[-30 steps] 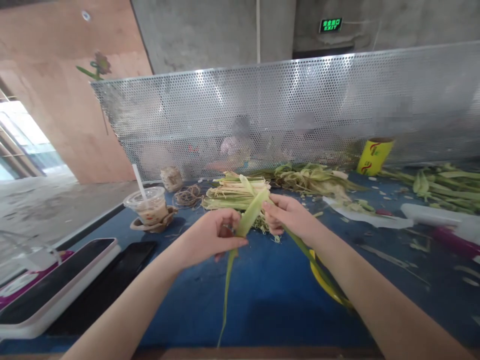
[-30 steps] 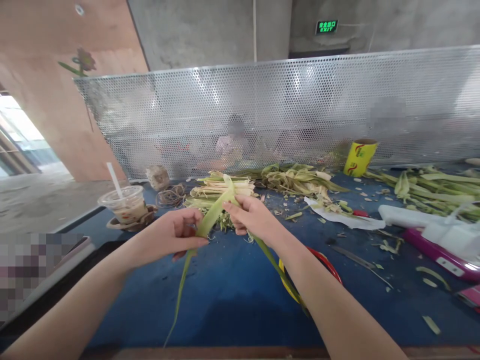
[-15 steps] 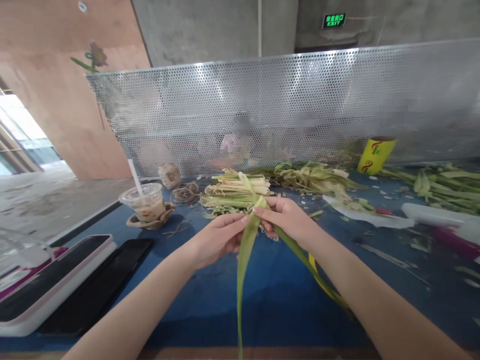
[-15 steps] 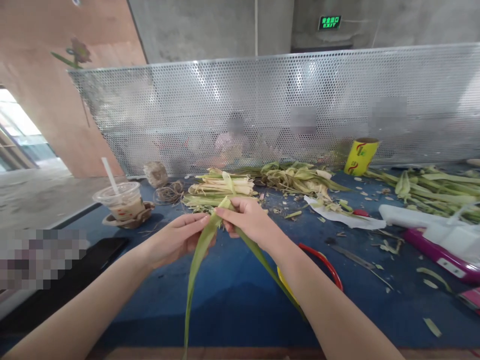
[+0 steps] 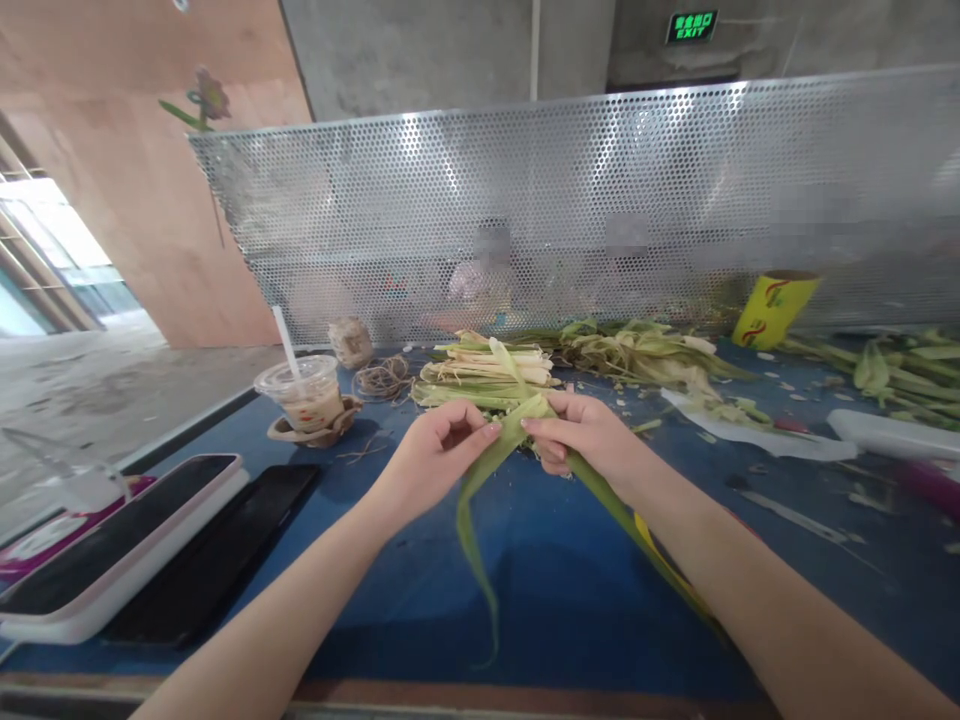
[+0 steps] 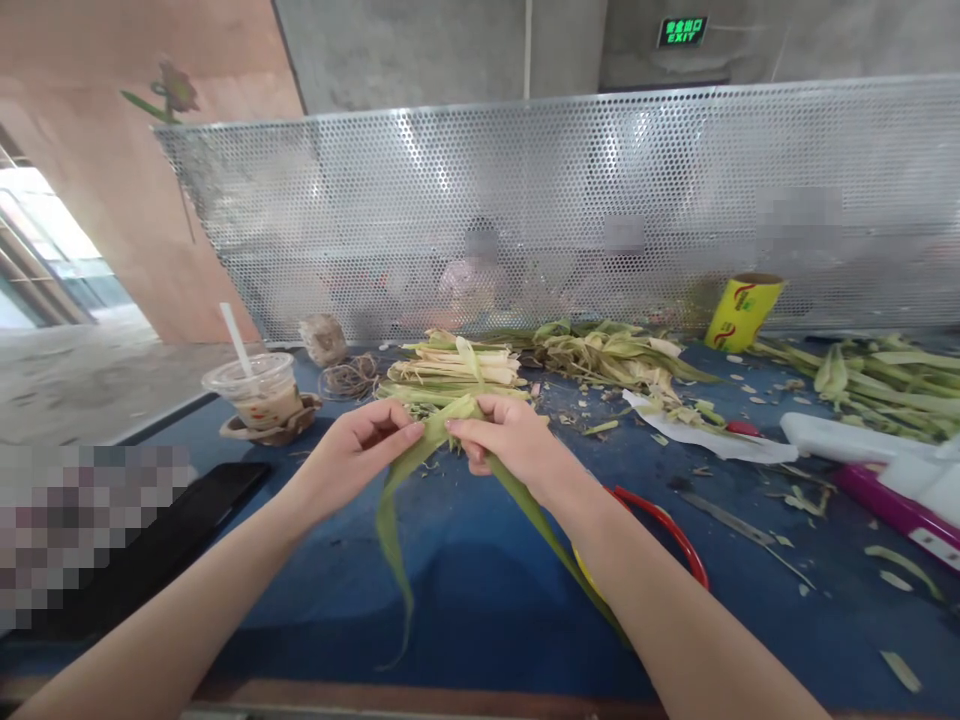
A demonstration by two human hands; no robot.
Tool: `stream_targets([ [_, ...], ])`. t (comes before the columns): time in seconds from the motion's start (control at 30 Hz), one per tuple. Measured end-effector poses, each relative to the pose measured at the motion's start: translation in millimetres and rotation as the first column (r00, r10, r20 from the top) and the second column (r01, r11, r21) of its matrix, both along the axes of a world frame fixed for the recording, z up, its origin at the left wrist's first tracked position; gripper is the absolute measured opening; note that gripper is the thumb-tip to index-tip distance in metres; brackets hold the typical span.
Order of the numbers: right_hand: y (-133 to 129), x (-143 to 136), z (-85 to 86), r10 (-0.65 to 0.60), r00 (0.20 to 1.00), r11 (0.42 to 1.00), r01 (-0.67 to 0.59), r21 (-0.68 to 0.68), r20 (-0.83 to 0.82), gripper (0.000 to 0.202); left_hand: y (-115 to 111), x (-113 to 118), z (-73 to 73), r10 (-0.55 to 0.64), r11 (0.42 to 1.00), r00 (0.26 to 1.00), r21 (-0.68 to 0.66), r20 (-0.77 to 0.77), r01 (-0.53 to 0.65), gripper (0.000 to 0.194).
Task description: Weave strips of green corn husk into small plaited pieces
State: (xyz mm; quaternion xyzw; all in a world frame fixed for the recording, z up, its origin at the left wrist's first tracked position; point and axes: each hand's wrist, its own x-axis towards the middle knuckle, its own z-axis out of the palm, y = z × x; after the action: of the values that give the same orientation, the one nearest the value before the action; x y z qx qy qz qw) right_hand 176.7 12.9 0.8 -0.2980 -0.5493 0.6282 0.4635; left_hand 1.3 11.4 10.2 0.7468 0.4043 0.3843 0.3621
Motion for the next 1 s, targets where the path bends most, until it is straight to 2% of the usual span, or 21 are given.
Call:
stream_targets([
  [0.17, 1.7, 3.0, 1.6, -0.021, 0.998, 0.994, 0.015, -0.112, -0.052, 0.011, 2.7, -13.8, 8.2, 0.157, 0.988, 0.984, 0.016, -0.081, -0.156, 0.025],
  [0.33, 4.7, 8.6, 1.2, -0.108, 0.994, 0.988, 0.110, -0.105, 0.023, 0.013, 11.1, -29.0, 8.4, 0.148, 0.960, 0.951, -0.193, -0.272, -0.205, 0.019],
  [0.47, 7.7, 8.1, -1.7, -0.188, 0.982, 0.974, 0.184, -0.132, -0.016, 0.013, 8.8, -34.0, 9.6, 0.082, 0.942, 0.959, -0.293, -0.271, -0.163, 0.018],
  [0.6, 10.1, 6.6, -6.4, -0.213, 0.977, 0.967, 0.209, -0.143, -0.012, 0.017, 5.2, -41.7, 15.7, 0.068, 0.941, 0.959, -0.303, -0.274, -0.153, 0.016],
  [0.7, 10.2, 5.2, -10.1, -0.200, 0.980, 0.969, 0.199, -0.147, 0.008, 0.019, 6.1, -42.6, 17.0, 0.072, 0.930, 0.980, -0.343, -0.184, -0.132, 0.018],
  [0.8, 8.9, 2.1, -13.9, -0.185, 0.983, 0.971, 0.184, -0.151, 0.008, 0.020, 6.5, -33.5, 12.2, 0.030, 0.913, 0.999, -0.405, -0.028, -0.039, 0.037],
  [0.83, 8.3, 0.8, -15.0, -0.183, 0.983, 0.972, 0.182, -0.149, 0.003, 0.020, 6.1, -29.1, 9.7, 0.007, 0.918, 1.000, -0.397, 0.018, 0.001, 0.041],
  [0.9, 7.2, -1.9, -16.7, -0.181, 0.983, 0.973, 0.179, -0.148, 0.000, 0.019, 4.6, -20.6, 4.5, -0.045, 0.936, 0.998, -0.348, 0.049, 0.059, 0.038],
  [1.0, 6.4, -4.9, -17.5, -0.187, 0.982, 0.970, 0.186, -0.153, 0.007, 0.016, 1.6, -14.9, 1.1, -0.109, 0.953, 0.994, -0.284, -0.006, 0.103, 0.027],
])
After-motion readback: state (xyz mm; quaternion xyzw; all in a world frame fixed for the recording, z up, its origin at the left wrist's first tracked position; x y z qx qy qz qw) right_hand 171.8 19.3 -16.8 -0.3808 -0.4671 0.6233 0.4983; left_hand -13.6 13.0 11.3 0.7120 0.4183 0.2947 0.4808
